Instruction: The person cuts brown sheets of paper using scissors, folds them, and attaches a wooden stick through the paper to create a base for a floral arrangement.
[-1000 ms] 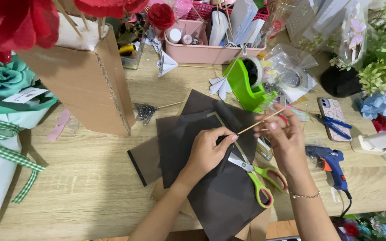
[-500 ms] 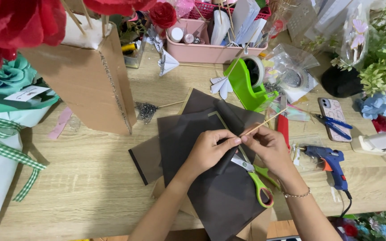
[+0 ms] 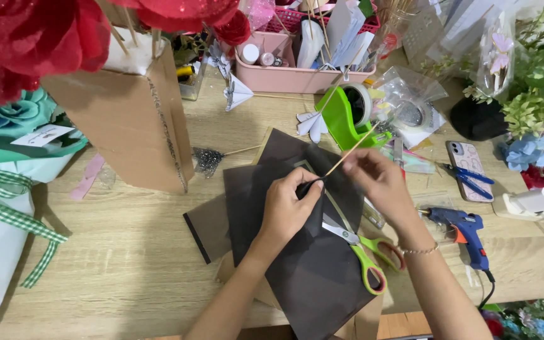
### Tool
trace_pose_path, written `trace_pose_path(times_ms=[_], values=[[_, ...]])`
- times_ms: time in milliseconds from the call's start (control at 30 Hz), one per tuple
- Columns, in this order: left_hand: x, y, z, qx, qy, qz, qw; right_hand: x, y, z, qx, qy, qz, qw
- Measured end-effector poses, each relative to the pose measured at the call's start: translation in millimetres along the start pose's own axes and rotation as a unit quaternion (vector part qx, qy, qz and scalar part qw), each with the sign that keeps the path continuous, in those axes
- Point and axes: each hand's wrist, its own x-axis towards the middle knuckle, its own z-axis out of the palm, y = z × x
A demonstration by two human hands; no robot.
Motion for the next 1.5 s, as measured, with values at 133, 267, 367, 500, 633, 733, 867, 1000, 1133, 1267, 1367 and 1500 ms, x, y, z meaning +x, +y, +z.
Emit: trace_pose_path(times_ms=[133,267,367,500,633,733,867,1000,1133,1267,1367,1500], values=[[0.4,0.0,-0.7,0.001,0.018,0.018,1.0,57.2,16.9,-34.2,-0.101,0.023,-0.039,0.994],[0.8,1.6,-2.0,-0.004,0.014,0.01,1.0,104.2,49.1,-58.8,-0.201,0.017,0.02,0.979],[0.9,3.1,-3.0,-0.005,0.006,-0.006,1.0,121.5,43.9,-66.4,-0.181,-0.012,0.107,0.978],[0.3,7.1,-4.5,-0.008,-0.004,-0.017,1.0,136.6,51.1,-63.6,-0.2,-0.032,0.173,0.964],[0.1,7.5,-4.2,-0.005,-0.005,-0.02,1.0,146.5,61.3,-52.4,-0.218,-0.045,0.187,0.957],[0.3,5.5,-4.1,-0.001,-0.009,-0.029,1.0,149.5,77.3,-55.5,-0.209,-0.013,0.201,0.957],[0.1,6.4,-5.5,0.002,-0.016,-0.035,0.999,140.9,74.6,-73.4,0.035,-0.032,0.162,0.986],[0.1,7.3,-5.2,-0.002,-0.017,-0.047,0.999,119.8,75.9,-86.2,0.071,-0.028,0.125,0.989],[0.8,11.5,-5.2,0.008,-0.025,-0.077,0.997,79.1,78.2,-101.4,0.094,-0.028,0.135,0.986],[2.0,12.0,-5.7,0.014,-0.033,-0.101,0.994,45.5,95.7,-105.6,0.134,-0.018,0.149,0.98],[1.2,10.6,-3.9,0.018,-0.033,-0.11,0.993,40.7,109.8,-97.3,0.146,0.003,0.166,0.975],[1.1,1.3,-0.3,0.023,-0.027,-0.099,0.994,56.1,118.3,-73.7,0.123,0.075,0.194,0.97]])
